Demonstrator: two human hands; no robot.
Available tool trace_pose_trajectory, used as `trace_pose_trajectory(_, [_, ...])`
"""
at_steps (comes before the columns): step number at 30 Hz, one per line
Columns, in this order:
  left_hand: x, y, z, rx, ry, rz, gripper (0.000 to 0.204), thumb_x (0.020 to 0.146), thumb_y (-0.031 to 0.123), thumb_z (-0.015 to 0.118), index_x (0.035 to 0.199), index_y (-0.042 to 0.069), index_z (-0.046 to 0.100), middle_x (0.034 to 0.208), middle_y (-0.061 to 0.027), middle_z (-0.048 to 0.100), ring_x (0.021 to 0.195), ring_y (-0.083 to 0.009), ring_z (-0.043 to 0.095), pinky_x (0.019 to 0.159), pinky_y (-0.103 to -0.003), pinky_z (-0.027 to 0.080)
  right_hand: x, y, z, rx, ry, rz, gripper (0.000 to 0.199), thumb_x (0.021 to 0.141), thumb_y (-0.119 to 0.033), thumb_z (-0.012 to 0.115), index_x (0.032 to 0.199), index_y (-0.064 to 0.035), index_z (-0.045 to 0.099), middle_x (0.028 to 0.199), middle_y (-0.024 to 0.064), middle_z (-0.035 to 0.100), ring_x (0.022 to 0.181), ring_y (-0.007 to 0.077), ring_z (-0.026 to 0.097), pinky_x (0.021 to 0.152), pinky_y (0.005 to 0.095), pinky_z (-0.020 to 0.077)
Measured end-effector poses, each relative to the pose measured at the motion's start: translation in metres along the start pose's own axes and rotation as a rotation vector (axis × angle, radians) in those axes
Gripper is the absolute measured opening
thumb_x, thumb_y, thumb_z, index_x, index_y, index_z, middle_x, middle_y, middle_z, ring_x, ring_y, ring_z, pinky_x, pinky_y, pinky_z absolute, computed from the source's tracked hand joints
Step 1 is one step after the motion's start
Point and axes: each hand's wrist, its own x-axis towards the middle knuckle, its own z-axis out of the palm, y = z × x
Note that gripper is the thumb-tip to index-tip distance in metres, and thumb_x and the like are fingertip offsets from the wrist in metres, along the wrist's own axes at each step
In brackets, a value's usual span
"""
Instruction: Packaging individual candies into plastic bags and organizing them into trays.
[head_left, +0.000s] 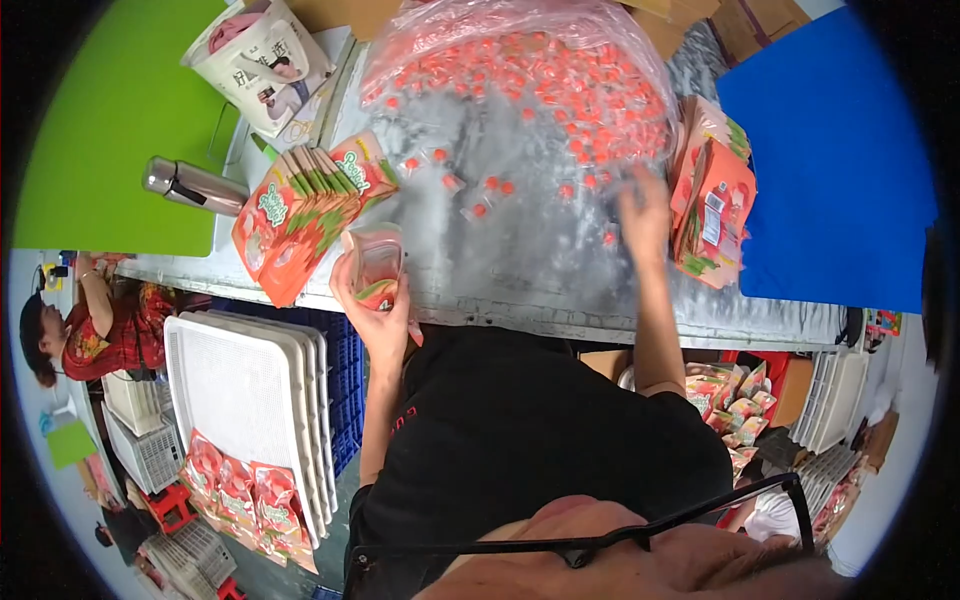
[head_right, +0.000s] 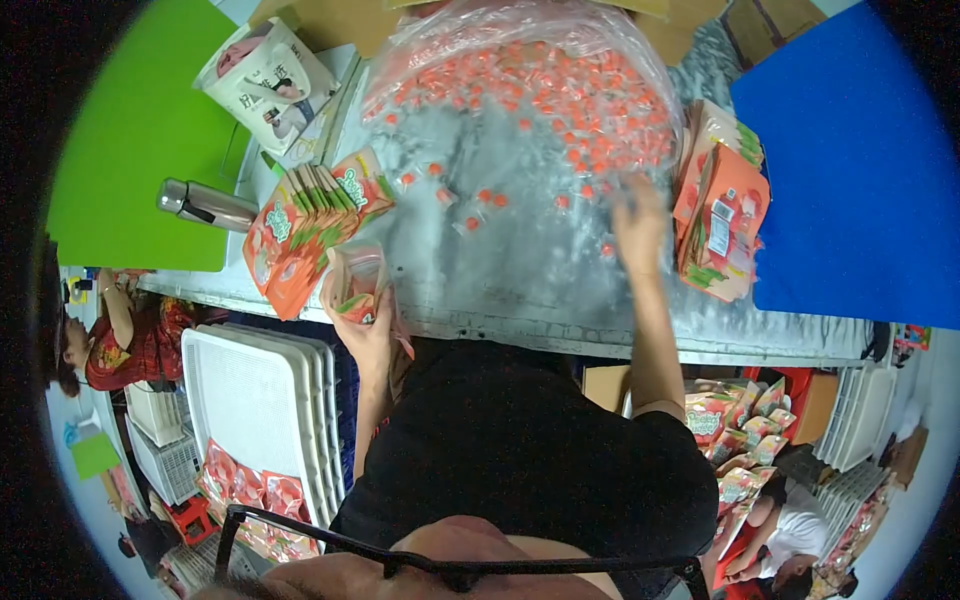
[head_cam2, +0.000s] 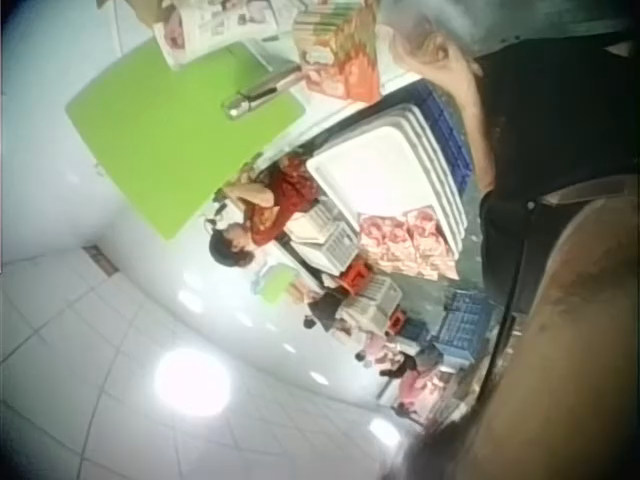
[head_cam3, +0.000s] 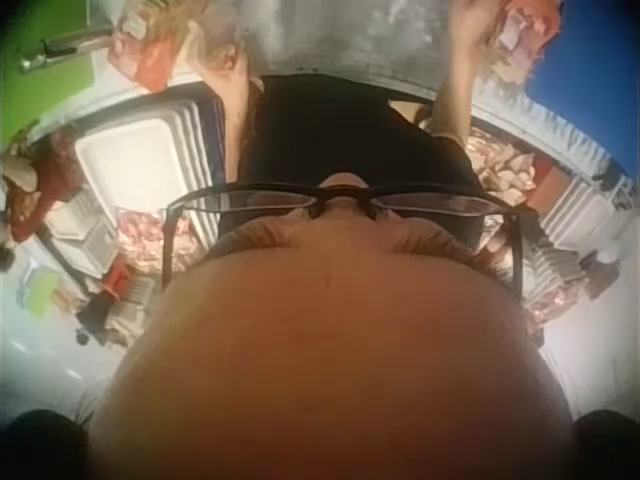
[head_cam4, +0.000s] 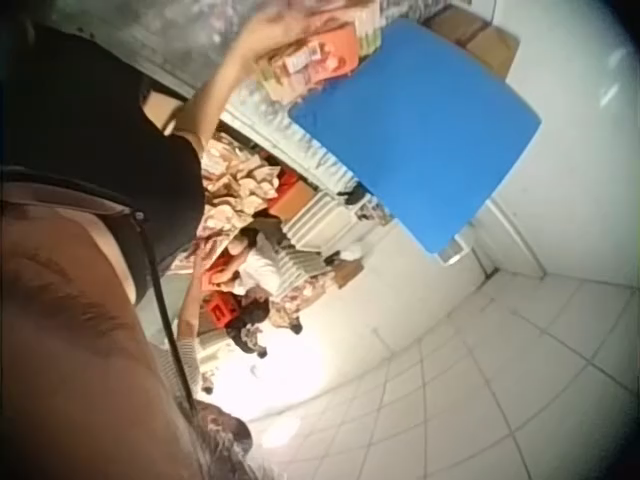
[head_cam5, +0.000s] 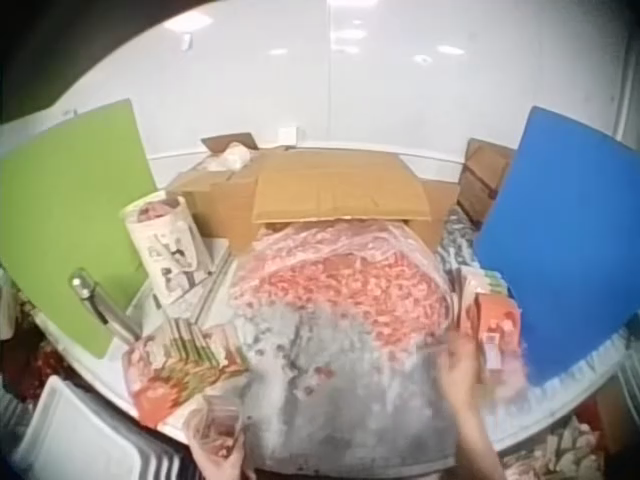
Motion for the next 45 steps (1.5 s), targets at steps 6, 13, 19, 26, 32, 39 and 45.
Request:
trace_pose_trajectory(6, [-0.005, 0.001, -0.006, -0.002, 0.032, -0.019, 0.077, 0.073, 0.002, 0.085, 0.140, 0.003, 0.048, 0.142, -0.0194, 0.045, 0.134, -0.0368, 0.045, 0.115, -0.046, 0.035, -0.042, -0.059, 0.115, -0.062, -0.325, -0.175, 0.050, 0.090, -0.025, 0.074, 0.138, -0.0168, 0.064, 0.150, 0.0136, 0.051, 0.138, 0.0365, 0.045, 0.116, 0.0511, 0.0322])
trace_pose_trajectory(13, [-0.007, -0.001, -0.007, 0.021, 0.059, -0.020, 0.076, 0.073, 0.003, 0.084, 0.140, 0.003, 0.048, 0.142, -0.0200, 0.045, 0.135, -0.0369, 0.045, 0.115, -0.046, 0.035, -0.028, -0.074, 0.171, 0.006, -0.489, -0.274, 0.046, 0.099, -0.038, 0.060, 0.144, -0.0278, 0.059, 0.157, 0.0091, 0.043, 0.143, 0.0356, 0.037, 0.118, 0.0633, 0.0202])
trace_pose_trajectory(19, [-0.007, -0.001, -0.007, 0.034, 0.043, -0.011, 0.077, 0.073, 0.004, 0.084, 0.141, 0.004, 0.049, 0.143, -0.0202, 0.044, 0.135, -0.0373, 0.045, 0.114, -0.046, 0.036, 0.024, -0.082, 0.215, 0.083, -0.675, -0.319, 0.045, 0.103, -0.045, 0.048, 0.141, -0.0251, 0.062, 0.155, 0.0028, 0.049, 0.142, 0.0359, 0.040, 0.119, 0.0645, 0.0176])
trace_pose_trajectory(26, [-0.008, 0.000, -0.007, 0.037, 0.049, -0.011, 0.076, 0.073, 0.005, 0.083, 0.141, 0.004, 0.049, 0.142, -0.0202, 0.044, 0.135, -0.0372, 0.045, 0.114, -0.046, 0.036, 0.069, -0.097, 0.234, 0.204, -1.121, -0.337, 0.055, 0.107, -0.051, 0.033, 0.139, -0.0201, 0.065, 0.148, 0.0068, 0.059, 0.139, 0.0319, 0.048, 0.118, 0.0552, 0.0278])
trace_pose_trajectory(32, [-0.007, 0.000, -0.008, 0.071, 0.016, -0.009, 0.077, 0.072, 0.004, 0.083, 0.142, 0.005, 0.049, 0.141, -0.0202, 0.044, 0.135, -0.0374, 0.045, 0.114, -0.047, 0.036, 0.067, -0.074, 0.188, 0.733, -1.087, 0.244, 0.055, 0.108, -0.050, 0.035, 0.138, -0.0147, 0.065, 0.146, 0.0080, 0.060, 0.131, 0.0243, 0.057, 0.119, 0.0436, 0.0323])
trace_pose_trajectory(39, [-0.005, 0.005, -0.008, 0.065, 0.021, -0.002, 0.077, 0.072, 0.002, 0.082, 0.142, 0.006, 0.050, 0.141, -0.0204, 0.045, 0.134, -0.0378, 0.045, 0.113, -0.047, 0.037, 0.024, -0.074, 0.177, 0.307, -0.718, -0.414, 0.056, 0.101, -0.048, 0.057, 0.149, -0.0204, 0.056, 0.152, 0.0100, 0.053, 0.143, 0.0316, 0.043, 0.121, 0.0504, 0.0272])
trace_pose_trajectory(45, [-0.005, 0.008, -0.007, 0.030, 0.023, 0.102, 0.076, 0.069, 0.001, 0.079, 0.140, 0.006, 0.050, 0.141, -0.0209, 0.044, 0.134, -0.0384, 0.045, 0.112, -0.046, 0.040, -0.012, -0.113, 0.177, 0.135, -0.734, -0.740, 0.056, 0.088, -0.043, 0.071, 0.139, -0.0210, 0.062, 0.147, 0.0102, 0.053, 0.142, 0.0349, 0.038, 0.117, 0.0580, 0.0257])
